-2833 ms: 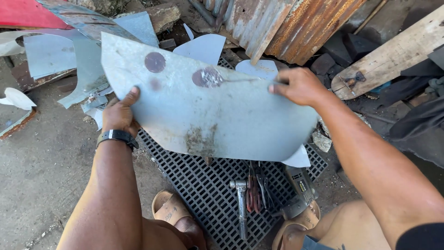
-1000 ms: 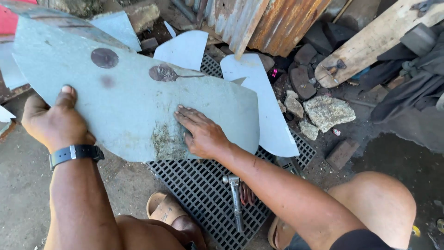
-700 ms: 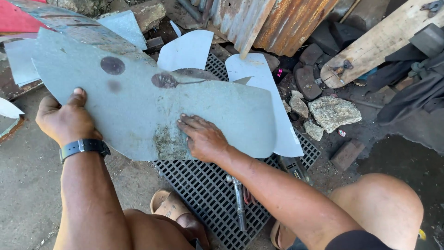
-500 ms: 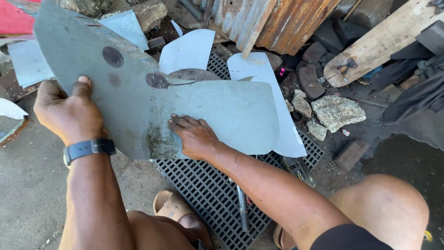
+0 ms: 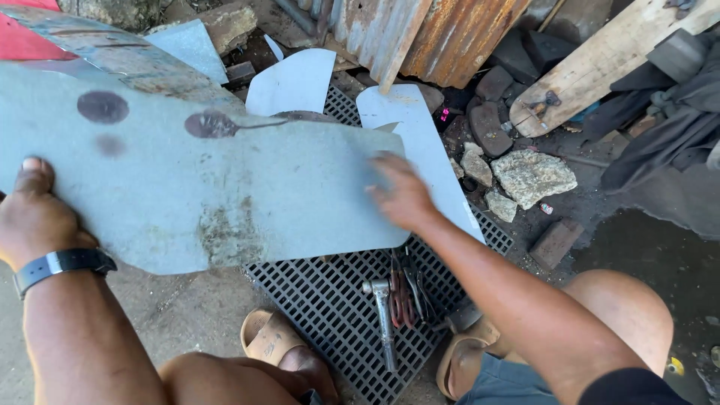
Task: Handling and inspecting a large piece of sheet metal in a workshop environment.
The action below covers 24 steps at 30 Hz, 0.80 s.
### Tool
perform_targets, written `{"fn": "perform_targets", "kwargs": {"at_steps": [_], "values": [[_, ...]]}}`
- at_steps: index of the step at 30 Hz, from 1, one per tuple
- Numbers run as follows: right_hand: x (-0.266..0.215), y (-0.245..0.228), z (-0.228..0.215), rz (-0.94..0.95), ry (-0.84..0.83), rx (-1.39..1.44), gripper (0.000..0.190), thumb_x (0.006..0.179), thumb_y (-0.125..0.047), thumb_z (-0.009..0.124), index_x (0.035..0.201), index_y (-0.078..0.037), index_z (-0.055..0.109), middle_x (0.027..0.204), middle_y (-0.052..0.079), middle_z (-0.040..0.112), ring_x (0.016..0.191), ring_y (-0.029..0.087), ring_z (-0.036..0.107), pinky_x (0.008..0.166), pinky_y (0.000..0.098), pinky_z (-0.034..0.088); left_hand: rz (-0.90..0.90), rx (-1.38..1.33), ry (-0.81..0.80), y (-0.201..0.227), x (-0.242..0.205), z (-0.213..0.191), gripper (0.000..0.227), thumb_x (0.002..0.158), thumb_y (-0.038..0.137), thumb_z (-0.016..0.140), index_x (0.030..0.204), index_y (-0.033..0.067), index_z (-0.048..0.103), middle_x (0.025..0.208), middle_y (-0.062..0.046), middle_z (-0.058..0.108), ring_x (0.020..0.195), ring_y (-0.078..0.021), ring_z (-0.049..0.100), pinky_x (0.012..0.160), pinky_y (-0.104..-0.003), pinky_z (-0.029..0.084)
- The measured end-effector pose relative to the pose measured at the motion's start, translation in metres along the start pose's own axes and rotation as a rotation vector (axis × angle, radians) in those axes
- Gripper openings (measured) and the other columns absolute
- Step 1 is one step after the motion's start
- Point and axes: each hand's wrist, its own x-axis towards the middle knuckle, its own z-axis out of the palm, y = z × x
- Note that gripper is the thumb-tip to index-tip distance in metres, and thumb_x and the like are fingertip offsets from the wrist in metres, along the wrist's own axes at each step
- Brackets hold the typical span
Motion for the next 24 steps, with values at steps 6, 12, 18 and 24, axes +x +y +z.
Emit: {"fn": "perform_targets", "kwargs": {"at_steps": [6, 12, 18, 24], "values": [[-0.031, 0.051, -0.020, 0.904, -0.168, 0.453, 0.063, 0.090, -0.037, 0.073, 0.145, -0.012, 0.057, 0.155, 0.018, 0.054, 0.131, 0.038, 0.061, 0.092, 0.0351, 0.062, 0.231, -0.016, -0.029, -0.074, 0.038, -0.003, 0.023, 0.090, 0.006, 0.077, 0.111, 0.0146, 0.076, 0.116, 0.000, 0.086, 0.101, -0.0111, 0.081, 0.090, -0.033, 0.072], [-0.034, 0.062, -0.010, 0.999, 0.045, 0.610, 0.106, 0.081, -0.021, 0.089, 0.164, -0.003, 0.025, 0.162, 0.018, 0.044, 0.061, 0.016, 0.061, 0.040, 0.0228, 0.048, 0.019, 0.060, -0.017, -0.086, 0.033, -0.006, 0.023, 0.090, 0.018, 0.082, 0.111, 0.0194, 0.074, 0.118, 0.005, 0.084, 0.102, -0.0083, 0.082, 0.089, -0.032, 0.074], [-0.024, 0.036, -0.026, 0.812, 0.092, 0.366, 0.037, 0.084, -0.029, 0.088, 0.098, -0.006, 0.062, 0.109, 0.010, 0.074, 0.076, 0.023, 0.069, 0.054, 0.0361, 0.055, 0.738, 0.072, -0.094, -0.036, 0.018, 0.026, 0.032, 0.101, 0.000, 0.077, 0.130, -0.0069, 0.066, 0.128, -0.025, 0.076, 0.112, -0.0318, 0.078, 0.088, -0.045, 0.066], [-0.014, 0.065, -0.025, 0.835, 0.275, 0.436, 0.092, 0.081, -0.031, 0.087, 0.155, 0.001, 0.042, 0.153, 0.018, 0.056, 0.131, 0.030, 0.064, 0.108, 0.0357, 0.055, 0.920, -0.079, -0.112, 0.020, -0.038, 0.045, 0.024, 0.091, -0.016, 0.067, 0.114, -0.0089, 0.067, 0.116, -0.023, 0.075, 0.102, -0.0276, 0.070, 0.090, -0.043, 0.063]]}}
